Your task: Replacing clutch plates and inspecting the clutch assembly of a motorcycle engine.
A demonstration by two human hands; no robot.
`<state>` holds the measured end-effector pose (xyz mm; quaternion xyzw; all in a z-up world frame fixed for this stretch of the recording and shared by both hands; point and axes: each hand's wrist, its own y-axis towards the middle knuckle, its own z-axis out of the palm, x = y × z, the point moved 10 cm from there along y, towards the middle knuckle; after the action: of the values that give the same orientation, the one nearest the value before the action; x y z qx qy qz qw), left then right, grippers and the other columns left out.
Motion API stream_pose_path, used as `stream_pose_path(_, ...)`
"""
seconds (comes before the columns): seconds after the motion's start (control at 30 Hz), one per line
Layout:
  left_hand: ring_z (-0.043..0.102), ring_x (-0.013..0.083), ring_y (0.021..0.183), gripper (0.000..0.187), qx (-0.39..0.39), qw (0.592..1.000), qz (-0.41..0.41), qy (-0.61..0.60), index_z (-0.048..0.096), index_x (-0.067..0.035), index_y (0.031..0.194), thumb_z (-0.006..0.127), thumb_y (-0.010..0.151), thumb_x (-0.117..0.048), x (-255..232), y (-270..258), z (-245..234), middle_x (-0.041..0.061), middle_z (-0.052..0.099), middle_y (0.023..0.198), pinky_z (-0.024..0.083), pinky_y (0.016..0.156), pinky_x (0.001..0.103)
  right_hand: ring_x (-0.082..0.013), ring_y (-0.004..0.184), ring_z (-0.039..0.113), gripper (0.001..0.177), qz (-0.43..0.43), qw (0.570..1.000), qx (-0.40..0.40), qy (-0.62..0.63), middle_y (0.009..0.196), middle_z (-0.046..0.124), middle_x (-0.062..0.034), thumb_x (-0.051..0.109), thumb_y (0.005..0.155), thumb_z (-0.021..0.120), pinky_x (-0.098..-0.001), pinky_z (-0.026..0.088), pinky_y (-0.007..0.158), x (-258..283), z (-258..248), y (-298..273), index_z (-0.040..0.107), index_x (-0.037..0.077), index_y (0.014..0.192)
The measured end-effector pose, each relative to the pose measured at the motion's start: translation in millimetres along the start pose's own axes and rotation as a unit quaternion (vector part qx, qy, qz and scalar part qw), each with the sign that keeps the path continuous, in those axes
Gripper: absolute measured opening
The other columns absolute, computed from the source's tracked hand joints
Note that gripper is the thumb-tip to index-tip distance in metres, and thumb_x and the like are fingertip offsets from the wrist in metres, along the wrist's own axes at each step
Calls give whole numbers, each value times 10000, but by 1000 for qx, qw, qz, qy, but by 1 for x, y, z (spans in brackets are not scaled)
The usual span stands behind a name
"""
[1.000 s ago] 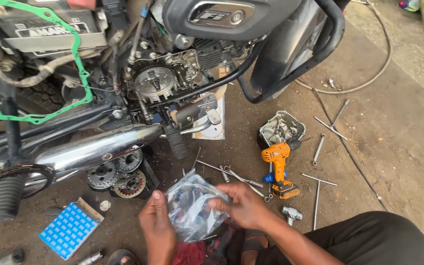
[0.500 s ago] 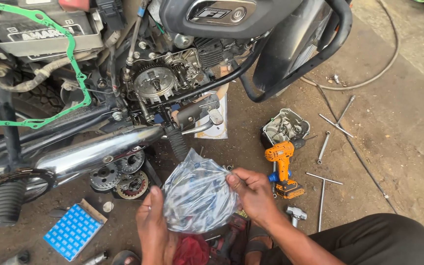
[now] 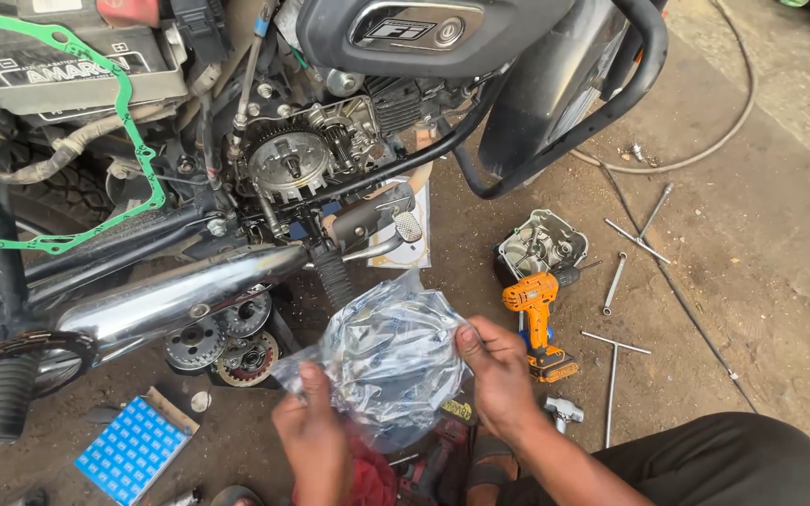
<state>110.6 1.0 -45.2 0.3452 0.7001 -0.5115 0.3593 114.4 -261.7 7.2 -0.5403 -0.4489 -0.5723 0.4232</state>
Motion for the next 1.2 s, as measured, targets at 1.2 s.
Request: stream_pose_path(1.2,419,80,589,406,-153,948,274,-54,669,7,793,621,1077,-279,-11,14,-70,2,533,614,348,519,295,-170,808,667,139,191,933,248,-175,924,705,-63,189,1010,636,-362,553,715,-172,43,-24,708,83,1061)
